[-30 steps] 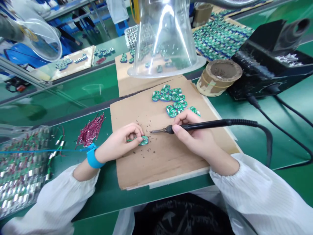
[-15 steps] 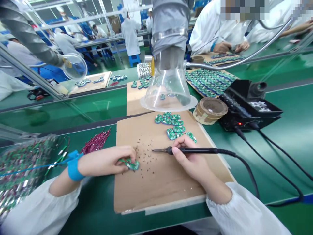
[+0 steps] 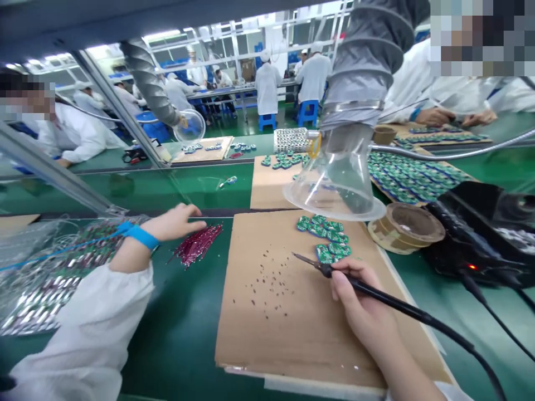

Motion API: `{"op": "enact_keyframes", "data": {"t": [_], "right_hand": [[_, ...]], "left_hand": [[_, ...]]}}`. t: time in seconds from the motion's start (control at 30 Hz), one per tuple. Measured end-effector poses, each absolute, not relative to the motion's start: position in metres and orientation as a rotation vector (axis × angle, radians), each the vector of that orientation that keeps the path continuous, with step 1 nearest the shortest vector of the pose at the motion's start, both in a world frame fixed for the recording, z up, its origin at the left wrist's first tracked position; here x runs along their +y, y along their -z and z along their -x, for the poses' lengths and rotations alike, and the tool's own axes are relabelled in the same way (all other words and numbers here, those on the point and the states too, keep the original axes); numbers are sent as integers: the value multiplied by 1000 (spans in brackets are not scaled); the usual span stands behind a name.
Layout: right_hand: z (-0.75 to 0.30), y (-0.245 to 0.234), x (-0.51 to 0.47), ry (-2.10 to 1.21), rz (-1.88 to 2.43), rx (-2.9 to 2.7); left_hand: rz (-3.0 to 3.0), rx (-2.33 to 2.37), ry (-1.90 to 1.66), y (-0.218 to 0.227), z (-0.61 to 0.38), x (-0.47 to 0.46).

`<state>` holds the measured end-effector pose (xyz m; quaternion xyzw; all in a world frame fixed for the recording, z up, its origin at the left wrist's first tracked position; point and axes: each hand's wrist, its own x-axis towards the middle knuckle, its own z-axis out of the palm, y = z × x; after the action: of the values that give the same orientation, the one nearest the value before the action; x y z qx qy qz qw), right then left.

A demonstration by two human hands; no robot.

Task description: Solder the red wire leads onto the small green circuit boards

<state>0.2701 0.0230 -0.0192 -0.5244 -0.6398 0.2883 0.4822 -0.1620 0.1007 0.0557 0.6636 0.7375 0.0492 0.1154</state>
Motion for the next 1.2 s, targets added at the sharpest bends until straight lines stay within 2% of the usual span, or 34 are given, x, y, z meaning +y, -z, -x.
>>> {"op": "enact_keyframes", "data": {"t": [0.1, 0.3, 0.53, 0.73, 0.9, 1.07, 1.2], "right_hand": [[-268, 17, 26, -675, 1215, -1567], [-267, 10, 23, -522, 1247, -1795], [-280, 5, 53, -257, 1208, -2227], [-285, 14, 110, -46, 1140, -2373], [-278, 14, 116, 23, 1169, -2369], [-257, 6, 92, 29, 1174, -2425], [-253, 16, 89, 110, 1191, -2415]], "left_hand": [[-1903, 2101, 59, -33, 152, 102], [-1984, 1938, 71, -26, 147, 110], [-2032, 1906, -125, -29, 154, 116], [-1949, 1885, -436, -37, 158, 120], [-1788, 1724, -662, -47, 152, 116], [-1712, 1417, -415, -55, 133, 100], [-1677, 1342, -196, -57, 126, 92]]}}
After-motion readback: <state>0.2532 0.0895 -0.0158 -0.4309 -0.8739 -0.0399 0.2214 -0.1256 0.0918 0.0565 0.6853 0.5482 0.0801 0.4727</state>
